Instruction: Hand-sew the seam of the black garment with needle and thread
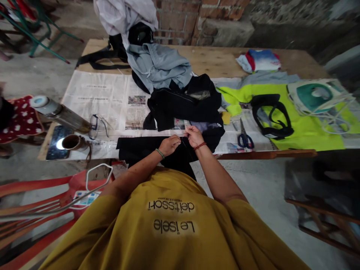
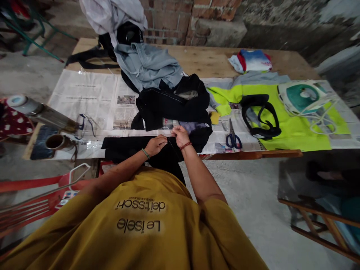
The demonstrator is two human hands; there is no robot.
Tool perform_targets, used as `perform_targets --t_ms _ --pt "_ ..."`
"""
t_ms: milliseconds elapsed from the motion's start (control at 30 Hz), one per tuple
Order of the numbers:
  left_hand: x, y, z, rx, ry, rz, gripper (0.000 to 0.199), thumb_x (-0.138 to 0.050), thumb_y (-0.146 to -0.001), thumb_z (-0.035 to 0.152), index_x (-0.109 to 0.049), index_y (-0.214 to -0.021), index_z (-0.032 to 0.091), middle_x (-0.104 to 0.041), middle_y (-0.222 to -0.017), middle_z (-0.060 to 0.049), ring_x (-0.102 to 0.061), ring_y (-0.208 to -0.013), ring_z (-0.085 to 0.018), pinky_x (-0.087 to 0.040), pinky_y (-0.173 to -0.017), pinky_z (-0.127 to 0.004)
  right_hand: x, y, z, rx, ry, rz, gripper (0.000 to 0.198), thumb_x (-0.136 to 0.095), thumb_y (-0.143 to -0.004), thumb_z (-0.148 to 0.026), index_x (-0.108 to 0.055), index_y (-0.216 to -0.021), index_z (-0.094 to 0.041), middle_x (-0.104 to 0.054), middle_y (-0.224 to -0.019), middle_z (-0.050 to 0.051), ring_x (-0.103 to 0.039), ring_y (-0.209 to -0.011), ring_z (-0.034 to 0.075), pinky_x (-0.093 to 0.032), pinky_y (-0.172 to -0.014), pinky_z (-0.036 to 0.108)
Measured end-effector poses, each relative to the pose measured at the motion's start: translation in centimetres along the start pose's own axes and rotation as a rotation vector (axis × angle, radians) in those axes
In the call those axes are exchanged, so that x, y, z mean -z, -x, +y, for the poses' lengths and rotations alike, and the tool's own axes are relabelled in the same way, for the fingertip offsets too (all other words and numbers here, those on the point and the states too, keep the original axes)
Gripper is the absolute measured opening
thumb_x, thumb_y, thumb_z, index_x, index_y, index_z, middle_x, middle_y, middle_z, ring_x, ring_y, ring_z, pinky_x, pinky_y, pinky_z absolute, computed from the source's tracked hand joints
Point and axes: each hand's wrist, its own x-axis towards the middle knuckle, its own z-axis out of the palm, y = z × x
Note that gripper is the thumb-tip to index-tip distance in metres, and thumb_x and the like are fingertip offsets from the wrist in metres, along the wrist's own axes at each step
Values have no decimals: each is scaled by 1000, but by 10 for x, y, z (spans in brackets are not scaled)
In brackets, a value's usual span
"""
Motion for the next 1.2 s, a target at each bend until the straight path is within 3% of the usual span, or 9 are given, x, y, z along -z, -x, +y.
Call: perform_targets --t_ms 267,500,633,733,800,900,1000,1100,1200 --pt "-1 -3 -2 179 81 110 6 -65 -77 13 -64 -83 16 -65 -83 -2 -62 -78 -12 -52 -75 -26 -2 6 -1 26 16 -43 40 -77 -65 -44 -47 -81 -23 -60 -60 -7 -53 -51 7 -45 -53 19" --pt "3 -6 -5 399 160 90 41 -73 -70 16 -61 -109 19 -62 -78 3 -59 -73 -10 -50 -74 -25 -10 9 -22 167 138 -48 37 -71 -71 -50 -55 -89 -22 -58 -56 -8 -44 -41 4 -35 -41 17" --pt "3 -8 -10 336 191 65 19 -72 -72 20 -70 -91 18 -61 -76 1 -57 -69 -10 -50 -71 -24 -12 7 -46 -8 98 -241 30 -72 -75 -40 -57 -92 -21 -57 -59 -7 -48 -40 5 -37 -39 18" --pt "2 -9 -10 314 203 79 7 -70 -76 24 -72 -80 17 -61 -74 0 -56 -67 -10 -51 -69 -24 -11 2 -57 -177 40 -303 22 -71 -76 -27 -57 -91 -18 -61 -66 -3 -62 -58 11 -51 -54 22" --pt "2 -10 -10 309 215 100 9 -69 -78 26 -72 -78 17 -62 -76 -1 -58 -70 -10 -51 -71 -24 -9 -3 -59 -160 33 -280 16 -68 -77 -23 -57 -88 -18 -64 -73 0 -67 -72 14 -56 -65 28" --pt "3 -10 -10 312 242 113 11 -68 -78 27 -71 -77 16 -65 -81 -2 -61 -75 -12 -52 -75 -25 -2 -11 -57 82 164 -179 9 -61 -82 -27 -56 -84 -20 -65 -83 2 -67 -86 17 -56 -78 36" --pt "3 -11 -11 328 244 107 10 -67 -78 25 -71 -76 16 -66 -81 -3 -62 -75 -12 -53 -76 -26 13 -16 -62 460 583 -96 9 -54 -85 -28 -59 -86 -21 -66 -93 4 -63 -98 18 -50 -93 41" --pt "4 -11 -10 342 235 110 8 -67 -78 23 -71 -75 16 -66 -79 -2 -62 -75 -12 -53 -76 -26 37 -19 -80 759 1066 -190 13 -51 -85 -22 -63 -91 -21 -65 -109 8 -56 -112 21 -40 -106 43" --pt "4 -11 -9 347 224 118 7 -68 -77 22 -71 -74 16 -66 -78 -2 -62 -74 -12 -53 -76 -26 72 -22 -106 938 1359 -231 20 -45 -86 -18 -64 -95 -20 -63 -114 10 -52 -119 22 -33 -112 45"
